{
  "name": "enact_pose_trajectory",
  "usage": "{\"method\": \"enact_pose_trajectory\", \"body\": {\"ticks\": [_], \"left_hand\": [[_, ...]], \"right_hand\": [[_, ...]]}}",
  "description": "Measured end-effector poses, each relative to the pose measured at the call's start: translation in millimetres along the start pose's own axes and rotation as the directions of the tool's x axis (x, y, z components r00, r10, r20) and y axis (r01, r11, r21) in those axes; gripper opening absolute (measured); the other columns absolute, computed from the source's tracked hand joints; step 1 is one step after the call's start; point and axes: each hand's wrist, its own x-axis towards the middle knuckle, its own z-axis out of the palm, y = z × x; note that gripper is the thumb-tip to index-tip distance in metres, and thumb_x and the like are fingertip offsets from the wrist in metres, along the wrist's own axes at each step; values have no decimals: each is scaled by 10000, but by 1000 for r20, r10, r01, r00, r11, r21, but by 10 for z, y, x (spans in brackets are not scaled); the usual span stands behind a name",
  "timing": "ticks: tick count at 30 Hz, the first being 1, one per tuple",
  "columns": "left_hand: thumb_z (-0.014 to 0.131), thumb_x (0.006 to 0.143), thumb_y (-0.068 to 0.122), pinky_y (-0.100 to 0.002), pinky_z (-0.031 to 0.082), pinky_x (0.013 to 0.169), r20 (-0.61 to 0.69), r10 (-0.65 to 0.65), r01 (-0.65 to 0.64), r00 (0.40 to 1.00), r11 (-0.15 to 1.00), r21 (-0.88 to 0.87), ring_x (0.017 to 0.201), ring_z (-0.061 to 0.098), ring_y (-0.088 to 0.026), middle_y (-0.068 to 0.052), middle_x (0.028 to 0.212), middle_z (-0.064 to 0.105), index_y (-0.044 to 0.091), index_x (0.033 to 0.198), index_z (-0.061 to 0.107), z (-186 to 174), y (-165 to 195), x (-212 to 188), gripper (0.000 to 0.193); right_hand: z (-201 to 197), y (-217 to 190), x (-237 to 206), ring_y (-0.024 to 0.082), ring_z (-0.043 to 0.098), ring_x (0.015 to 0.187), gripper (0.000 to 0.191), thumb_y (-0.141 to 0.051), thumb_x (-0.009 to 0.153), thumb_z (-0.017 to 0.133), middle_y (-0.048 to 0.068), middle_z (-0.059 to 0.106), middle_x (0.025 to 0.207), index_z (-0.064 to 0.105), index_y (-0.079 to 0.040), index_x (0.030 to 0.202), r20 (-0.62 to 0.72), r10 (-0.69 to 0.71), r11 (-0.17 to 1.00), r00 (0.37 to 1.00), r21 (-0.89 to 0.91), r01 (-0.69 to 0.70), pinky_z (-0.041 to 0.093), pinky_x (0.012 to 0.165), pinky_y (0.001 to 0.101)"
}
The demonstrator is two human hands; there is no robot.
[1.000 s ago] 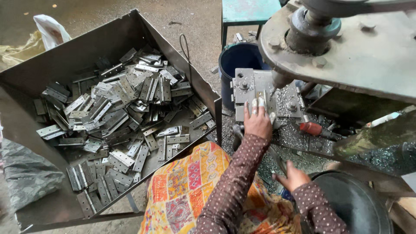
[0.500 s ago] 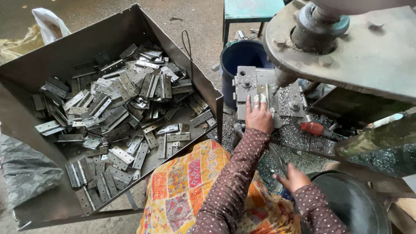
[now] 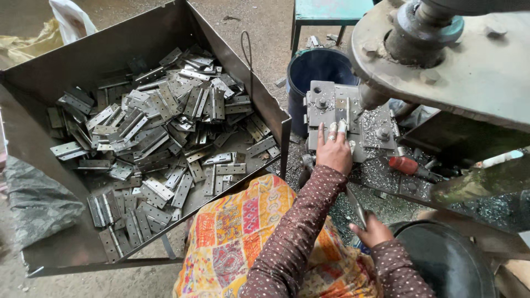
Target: The person repeatedly picks metal hinge blanks from a bin, places them into a press machine, and operates the lever to punch holes. Finished pieces are returned to the bin after each cycle.
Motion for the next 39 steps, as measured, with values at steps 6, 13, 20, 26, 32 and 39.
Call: {"method": "enact_pose_trajectory", "body": {"ticks": [6,13,20,26,32,39], "left_hand": [[517,960,197,-582,119,1244,-163,-19,20,986,1000,8,1381,479,-299,-127,1432,566,61,997,755,99,13,285,276],[532,964,391,-552,228,1218,-118,13,-26,993,994,-105,1310,528,-264,-93,1321,612,125,1053,711,-120,3,141,333],[588,974,343,-476,407,1156,-565,-212,183,797,977,-108,1233,601,-192,-31,1259,641,150,1262,642,-106,-1115,-890,351],[631,755,210,-502,394,1046,-124,-408,406,905,913,-44,1110,608,-245,-7,1109,684,225,1061,718,4,-2511,-1534,318],[632,923,161,-480,432,1073,-140,-288,291,947,957,5,1037,665,-232,-32,1074,681,214,1085,692,141,-2678,-1504,181],[630,798,97,-465,497,862,-109,-548,513,829,824,-241,940,681,-305,-63,992,720,201,1117,671,162,-2789,-1479,339]], "right_hand": [[-281,26,-9,424,741,850,659,-647,823,643,246,739,892,550,-55,1099,-22,-46,997,999,-64,45,576,792,503],[280,130,-70,499,703,883,573,-563,919,589,275,722,957,561,-68,1205,-217,-43,999,975,-30,38,548,785,565],[-272,319,84,361,677,512,638,-573,860,683,231,654,676,549,3,1099,-48,-49,997,998,56,52,542,544,477],[-821,145,-14,286,638,440,654,-555,797,684,169,650,642,575,-40,1185,71,54,997,996,53,-57,543,499,423],[-910,67,-124,269,631,422,644,-555,810,687,162,637,623,615,-14,1151,99,67,997,993,26,-70,533,483,403],[-957,39,-164,255,599,416,659,-537,797,690,143,599,609,595,-43,1224,107,101,992,989,61,-108,510,463,397]]}}
